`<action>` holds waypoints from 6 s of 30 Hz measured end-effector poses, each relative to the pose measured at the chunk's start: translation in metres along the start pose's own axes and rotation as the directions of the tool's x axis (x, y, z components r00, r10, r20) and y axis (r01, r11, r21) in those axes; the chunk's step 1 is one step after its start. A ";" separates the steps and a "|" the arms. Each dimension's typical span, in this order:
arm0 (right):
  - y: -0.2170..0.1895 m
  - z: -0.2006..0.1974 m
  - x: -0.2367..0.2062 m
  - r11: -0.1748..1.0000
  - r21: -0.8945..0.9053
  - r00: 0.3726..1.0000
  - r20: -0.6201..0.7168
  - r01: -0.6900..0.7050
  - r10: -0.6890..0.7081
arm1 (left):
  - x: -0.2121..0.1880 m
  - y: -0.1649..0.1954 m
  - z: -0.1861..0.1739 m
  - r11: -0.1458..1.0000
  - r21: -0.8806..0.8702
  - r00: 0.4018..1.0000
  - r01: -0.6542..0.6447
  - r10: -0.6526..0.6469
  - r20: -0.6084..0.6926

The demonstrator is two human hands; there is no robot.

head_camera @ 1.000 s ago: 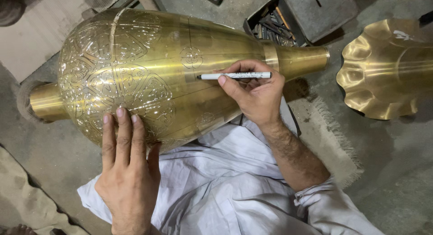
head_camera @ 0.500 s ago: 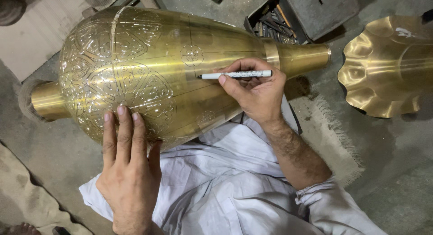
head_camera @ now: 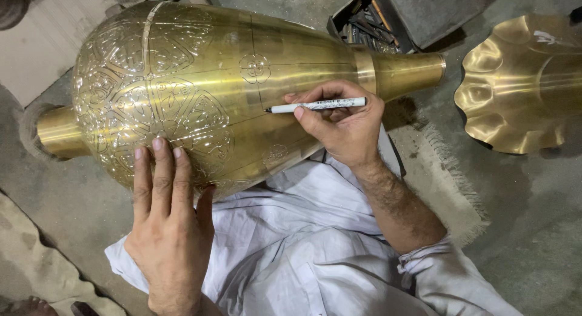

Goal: The person sits on the floor with a large engraved brass vase on a pillow on their lap. They hold a chisel against the vase surface and strike it with a wooden mallet to deepen the decorative pattern, then rotate the vase and draw guide lines on it with a marker, continuing to work on the design.

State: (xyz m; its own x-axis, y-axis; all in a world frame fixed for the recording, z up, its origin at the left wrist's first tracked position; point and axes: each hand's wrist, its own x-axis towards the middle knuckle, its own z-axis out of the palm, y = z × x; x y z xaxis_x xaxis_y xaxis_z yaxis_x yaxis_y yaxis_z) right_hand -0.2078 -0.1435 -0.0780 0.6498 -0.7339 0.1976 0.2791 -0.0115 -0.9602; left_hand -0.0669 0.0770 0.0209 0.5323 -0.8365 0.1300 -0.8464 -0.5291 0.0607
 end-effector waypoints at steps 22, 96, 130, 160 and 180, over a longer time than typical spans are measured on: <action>0.000 0.002 -0.006 1.000 0.011 1.000 -0.027 -0.003 0.003 | 0.001 0.001 -0.002 1.000 0.000 1.000 -0.006 0.006 0.004; 0.043 -0.155 -0.017 0.954 -0.071 0.811 -0.510 0.292 -0.287 | -0.020 -0.108 0.071 0.278 -0.954 0.451 0.110 -0.869 -0.201; 0.066 -0.191 0.039 0.963 -0.008 0.807 -0.548 -0.268 0.220 | 0.036 -0.175 0.151 -0.420 -0.907 0.566 0.021 -0.743 0.357; 0.004 -0.009 0.018 0.978 0.126 0.970 -0.156 -0.167 0.186 | 0.013 -0.017 -0.015 0.998 -0.063 0.999 0.000 -0.004 -0.053; 0.006 -0.004 0.015 0.988 -0.032 0.974 -0.171 -0.153 0.145 | 0.009 -0.011 -0.010 0.997 -0.053 0.998 0.051 -0.053 -0.035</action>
State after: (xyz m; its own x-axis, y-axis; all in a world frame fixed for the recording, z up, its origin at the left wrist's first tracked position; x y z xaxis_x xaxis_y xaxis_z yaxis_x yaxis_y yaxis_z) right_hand -0.1989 -0.1575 -0.0812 0.5528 -0.8331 0.0194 0.1534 0.0789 -0.9850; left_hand -0.0533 0.0763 0.0313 0.5757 -0.8017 0.1607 -0.8177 -0.5631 0.1195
